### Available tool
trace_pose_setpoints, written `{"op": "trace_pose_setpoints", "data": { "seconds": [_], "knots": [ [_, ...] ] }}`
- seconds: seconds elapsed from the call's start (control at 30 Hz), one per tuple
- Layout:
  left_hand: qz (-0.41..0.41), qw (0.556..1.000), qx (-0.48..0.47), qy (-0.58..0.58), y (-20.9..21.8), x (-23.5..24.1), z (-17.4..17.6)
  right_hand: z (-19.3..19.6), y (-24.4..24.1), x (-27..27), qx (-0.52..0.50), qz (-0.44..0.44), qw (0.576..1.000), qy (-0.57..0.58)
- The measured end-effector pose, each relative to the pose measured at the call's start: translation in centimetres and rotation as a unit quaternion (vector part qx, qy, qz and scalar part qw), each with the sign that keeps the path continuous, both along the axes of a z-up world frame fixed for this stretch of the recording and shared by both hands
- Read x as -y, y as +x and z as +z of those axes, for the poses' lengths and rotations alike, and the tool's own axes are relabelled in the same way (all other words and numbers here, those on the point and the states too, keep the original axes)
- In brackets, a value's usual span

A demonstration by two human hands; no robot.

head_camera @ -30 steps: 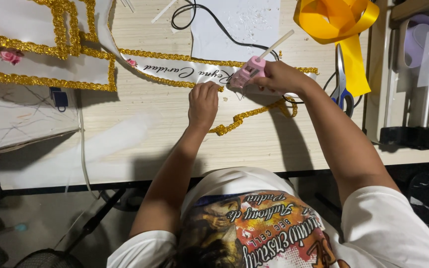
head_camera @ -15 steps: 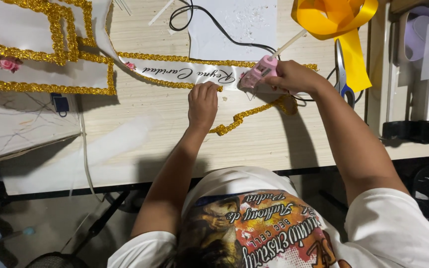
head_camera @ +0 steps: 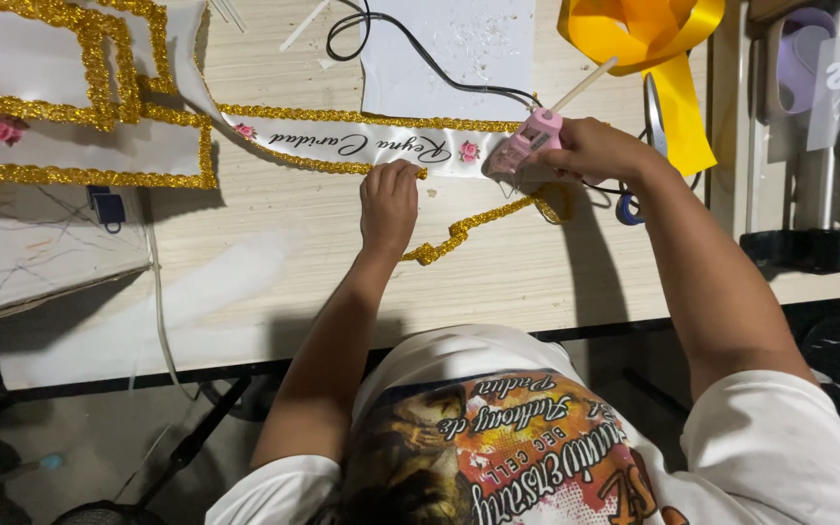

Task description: The person decorates a white satin sash with a gold glitter trim. They use a hot glue gun to apply adhesive to the sash and press the trim along the edges, smoothing it down with their fingers to secure it in place.

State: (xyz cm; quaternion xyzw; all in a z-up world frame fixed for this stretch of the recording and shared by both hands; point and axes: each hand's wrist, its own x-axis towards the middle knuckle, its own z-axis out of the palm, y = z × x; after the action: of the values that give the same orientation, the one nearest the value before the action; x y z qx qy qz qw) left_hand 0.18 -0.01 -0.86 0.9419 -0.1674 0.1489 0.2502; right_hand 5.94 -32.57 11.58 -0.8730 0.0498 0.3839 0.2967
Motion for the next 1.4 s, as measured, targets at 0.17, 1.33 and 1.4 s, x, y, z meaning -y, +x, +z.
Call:
{"op": "trace_pose_setpoints", "data": {
  "seconds": [0.17,1.33,1.4],
  "knots": [
    [-0.003,1.0,-0.001,0.007,0.0,0.0,0.4,-1.0,-0.1,1.5,-0.005,0.012,1.0,-0.009],
    [0.014,0.999,0.042,0.006,-0.5,0.1,2.2,-7.6,9.9,6.3,0.282,-0.174,0.918,0.218],
    [0.021,0.997,0.072,0.037,-0.4,0.2,2.8,-9.9,11.3,4.6,0.245,-0.278,0.907,0.2]
  ]
}}
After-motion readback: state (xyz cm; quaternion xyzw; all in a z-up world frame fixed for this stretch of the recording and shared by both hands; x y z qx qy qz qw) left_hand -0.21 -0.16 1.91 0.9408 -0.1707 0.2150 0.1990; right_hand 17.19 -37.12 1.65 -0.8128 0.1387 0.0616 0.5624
